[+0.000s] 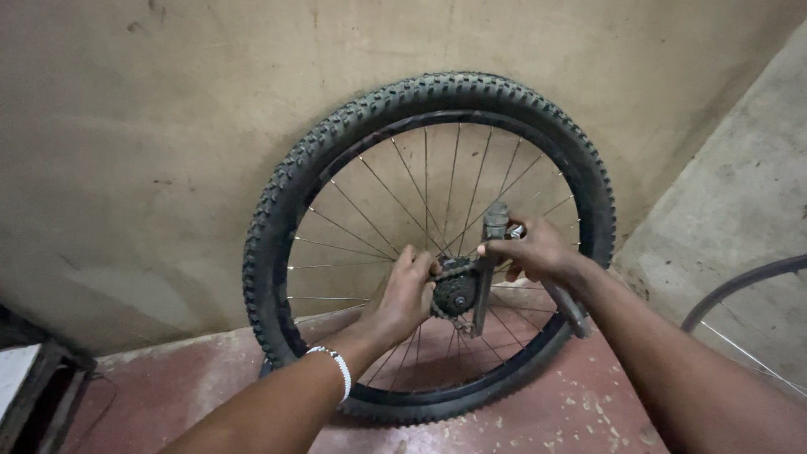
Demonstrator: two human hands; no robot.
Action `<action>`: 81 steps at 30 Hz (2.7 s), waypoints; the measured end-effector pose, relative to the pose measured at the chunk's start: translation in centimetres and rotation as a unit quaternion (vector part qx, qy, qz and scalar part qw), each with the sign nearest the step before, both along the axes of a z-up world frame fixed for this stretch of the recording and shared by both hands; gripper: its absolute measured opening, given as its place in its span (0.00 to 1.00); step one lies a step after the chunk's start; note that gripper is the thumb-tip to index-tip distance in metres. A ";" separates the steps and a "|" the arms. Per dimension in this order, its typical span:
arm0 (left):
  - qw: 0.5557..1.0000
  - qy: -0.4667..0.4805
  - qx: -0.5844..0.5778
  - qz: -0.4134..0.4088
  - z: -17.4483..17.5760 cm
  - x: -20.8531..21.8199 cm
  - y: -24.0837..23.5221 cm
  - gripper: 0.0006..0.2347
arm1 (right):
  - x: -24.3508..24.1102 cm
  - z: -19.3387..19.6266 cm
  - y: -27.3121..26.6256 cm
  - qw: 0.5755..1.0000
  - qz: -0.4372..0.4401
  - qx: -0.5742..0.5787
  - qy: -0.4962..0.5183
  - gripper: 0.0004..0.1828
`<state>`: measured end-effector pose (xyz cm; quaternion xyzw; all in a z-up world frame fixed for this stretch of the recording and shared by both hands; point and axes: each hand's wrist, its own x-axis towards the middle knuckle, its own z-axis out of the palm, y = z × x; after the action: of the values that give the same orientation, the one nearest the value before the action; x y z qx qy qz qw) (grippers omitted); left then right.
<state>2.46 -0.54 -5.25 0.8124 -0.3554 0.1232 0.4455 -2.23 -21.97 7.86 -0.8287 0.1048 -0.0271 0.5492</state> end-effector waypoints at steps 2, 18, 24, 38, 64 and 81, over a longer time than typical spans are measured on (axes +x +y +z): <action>0.998 0.007 0.048 0.031 -0.3 0.7 -0.1 0.08 | 0.7 -1.1 -1.1 1.000 0.007 0.001 0.013 0.23; 0.988 0.026 0.154 -0.017 3.6 -2.4 2.0 0.34 | 1.4 -2.7 -1.6 0.997 0.015 0.017 0.072 0.23; 0.978 -0.015 0.207 -0.003 3.4 -2.2 1.6 0.28 | 0.8 -3.0 -1.2 0.989 -0.029 0.069 0.126 0.39; 0.938 -0.217 0.269 -0.026 11.8 0.0 -3.7 0.15 | 3.4 -9.5 -3.1 0.989 -0.111 0.096 0.023 0.27; 0.764 -0.345 0.474 -0.269 11.8 12.2 -12.2 0.21 | -4.4 -17.9 7.6 0.790 -0.375 0.483 -0.037 0.11; 0.810 -0.212 0.543 -0.064 16.3 -0.6 -2.2 0.23 | -10.0 -11.5 11.1 0.839 -0.263 0.475 -0.036 0.09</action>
<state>1.84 -2.76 11.01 0.8509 -0.5017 0.0509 -0.1474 -12.19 -10.87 -3.61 -0.4064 0.2990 -0.1471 0.8508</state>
